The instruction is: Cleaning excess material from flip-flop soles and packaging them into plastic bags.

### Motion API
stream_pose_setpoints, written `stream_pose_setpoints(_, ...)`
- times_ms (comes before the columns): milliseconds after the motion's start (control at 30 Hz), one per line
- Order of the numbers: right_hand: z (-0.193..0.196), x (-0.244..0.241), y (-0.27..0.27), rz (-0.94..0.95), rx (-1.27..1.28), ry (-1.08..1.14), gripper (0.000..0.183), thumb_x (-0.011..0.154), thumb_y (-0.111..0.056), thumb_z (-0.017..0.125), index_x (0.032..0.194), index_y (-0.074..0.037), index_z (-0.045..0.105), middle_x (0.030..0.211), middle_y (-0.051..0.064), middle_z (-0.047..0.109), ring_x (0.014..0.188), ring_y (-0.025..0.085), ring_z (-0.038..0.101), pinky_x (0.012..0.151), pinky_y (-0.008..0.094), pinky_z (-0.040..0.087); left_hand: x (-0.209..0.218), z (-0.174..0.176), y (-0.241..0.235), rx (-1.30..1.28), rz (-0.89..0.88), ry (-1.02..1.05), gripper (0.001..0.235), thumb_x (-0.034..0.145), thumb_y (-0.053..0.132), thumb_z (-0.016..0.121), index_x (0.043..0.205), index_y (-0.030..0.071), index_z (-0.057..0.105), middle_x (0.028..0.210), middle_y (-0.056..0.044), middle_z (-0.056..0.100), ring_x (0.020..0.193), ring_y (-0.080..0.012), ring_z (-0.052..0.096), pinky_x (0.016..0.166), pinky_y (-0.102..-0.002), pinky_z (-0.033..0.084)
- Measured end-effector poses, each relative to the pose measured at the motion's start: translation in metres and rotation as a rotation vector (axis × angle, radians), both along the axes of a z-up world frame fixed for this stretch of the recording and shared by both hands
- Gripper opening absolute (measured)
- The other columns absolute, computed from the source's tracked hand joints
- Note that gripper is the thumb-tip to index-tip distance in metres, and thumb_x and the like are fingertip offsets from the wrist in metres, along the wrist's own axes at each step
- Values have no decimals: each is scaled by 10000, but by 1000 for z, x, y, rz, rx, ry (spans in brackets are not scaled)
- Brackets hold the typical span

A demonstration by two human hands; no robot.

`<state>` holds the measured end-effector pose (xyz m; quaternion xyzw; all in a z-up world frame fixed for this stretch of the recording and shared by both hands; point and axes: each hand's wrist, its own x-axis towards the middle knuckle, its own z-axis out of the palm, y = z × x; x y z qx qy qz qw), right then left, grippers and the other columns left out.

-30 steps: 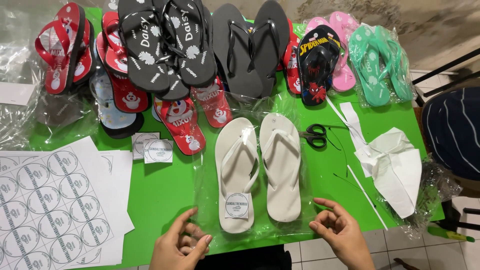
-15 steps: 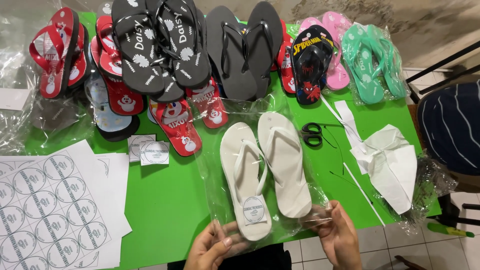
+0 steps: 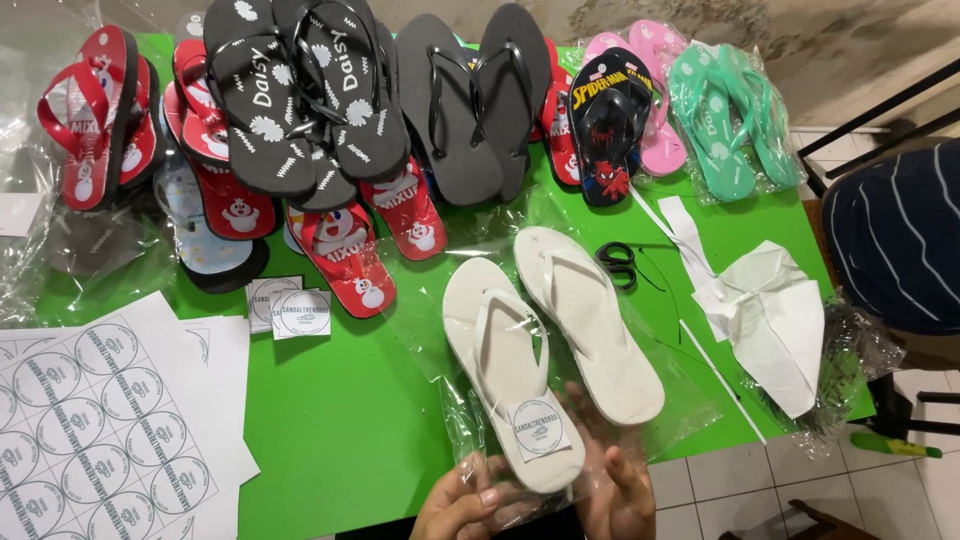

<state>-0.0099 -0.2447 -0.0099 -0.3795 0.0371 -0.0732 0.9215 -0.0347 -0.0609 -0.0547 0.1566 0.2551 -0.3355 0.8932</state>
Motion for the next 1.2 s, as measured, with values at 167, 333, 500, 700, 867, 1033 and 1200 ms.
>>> stream_pose_setpoints(167, 24, 13, 23, 127, 212, -109, 737, 1113, -109, 684, 1633, -148, 162, 1539, 392, 311, 1321, 567, 478, 1039, 711, 476, -2, 7, 3, -5, 36, 117, 546, 715, -191, 640, 1260, -201, 598, 1204, -453, 697, 1066, -570, 687, 1053, -609, 532)
stream_pose_setpoints(333, 19, 18, 23, 29, 111, 110, 543, 1091, -222, 577, 1507, 32, 338, 1488, 383, 468, 1275, 491, 572, 1017, 636, 490, -4, -7, 3, 98, -99, -244, 272, 763, -49, 726, 1027, -55, 664, 1194, -288, 761, 1049, -401, 756, 973, -469, 596)
stream_pose_setpoints(500, 24, 25, 21, 107, 158, 51, 431, 1141, -259, 423, 1544, -129, 345, 1489, 347, 492, 1308, 504, 556, 1050, 680, 453, 2, -10, 8, 191, -220, -483, 150, 822, 101, 771, 868, 55, 635, 1205, -189, 761, 1114, -320, 755, 1010, -410, 593)
stream_pose_setpoints(700, 81, 56, 56, -228, -129, 787, 615, 1034, -223, 240, 1647, -218, 272, 1443, 246, 542, 1356, 426, 507, 1138, 646, 397, 11, 8, 17, 199, -278, -514, 206, 864, 51, 757, 829, 100, 560, 1255, -167, 719, 1146, -301, 755, 927, -343, 623)
stream_pose_setpoints(867, 87, 61, 56, -233, -167, 880, 519, 1101, -224, 249, 1423, 72, 529, 1493, 249, 582, 1365, 420, 543, 1155, 520, 410, 16, 12, 26, 140, -306, -803, 302, 923, 363, 765, 906, 126, 579, 1383, -182, 618, 1299, -228, 610, 1089, -300, 467)
stream_pose_setpoints(1033, 100, 61, 40, -276, -319, 943, 467, 1098, -208, 310, 1369, 56, 584, 1430, 270, 616, 1333, 423, 584, 1139, 498, 439, 24, 10, 39, 312, -496, -866, 78, 984, 209, 569, 948, 147, 601, 1479, -113, 598, 1293, -172, 637, 1020, -228, 498)
stream_pose_setpoints(1200, 70, 28, -40, -383, -637, 1128, 362, 1095, -245, 494, 1266, 46, 622, 1165, 300, 701, 1097, 475, 657, 932, 545, 516, 33, 38, 53, 578, -549, -910, 170, 925, 108, 491, 915, 174, 647, 1329, -19, 716, 1222, -101, 667, 1050, -208, 483)
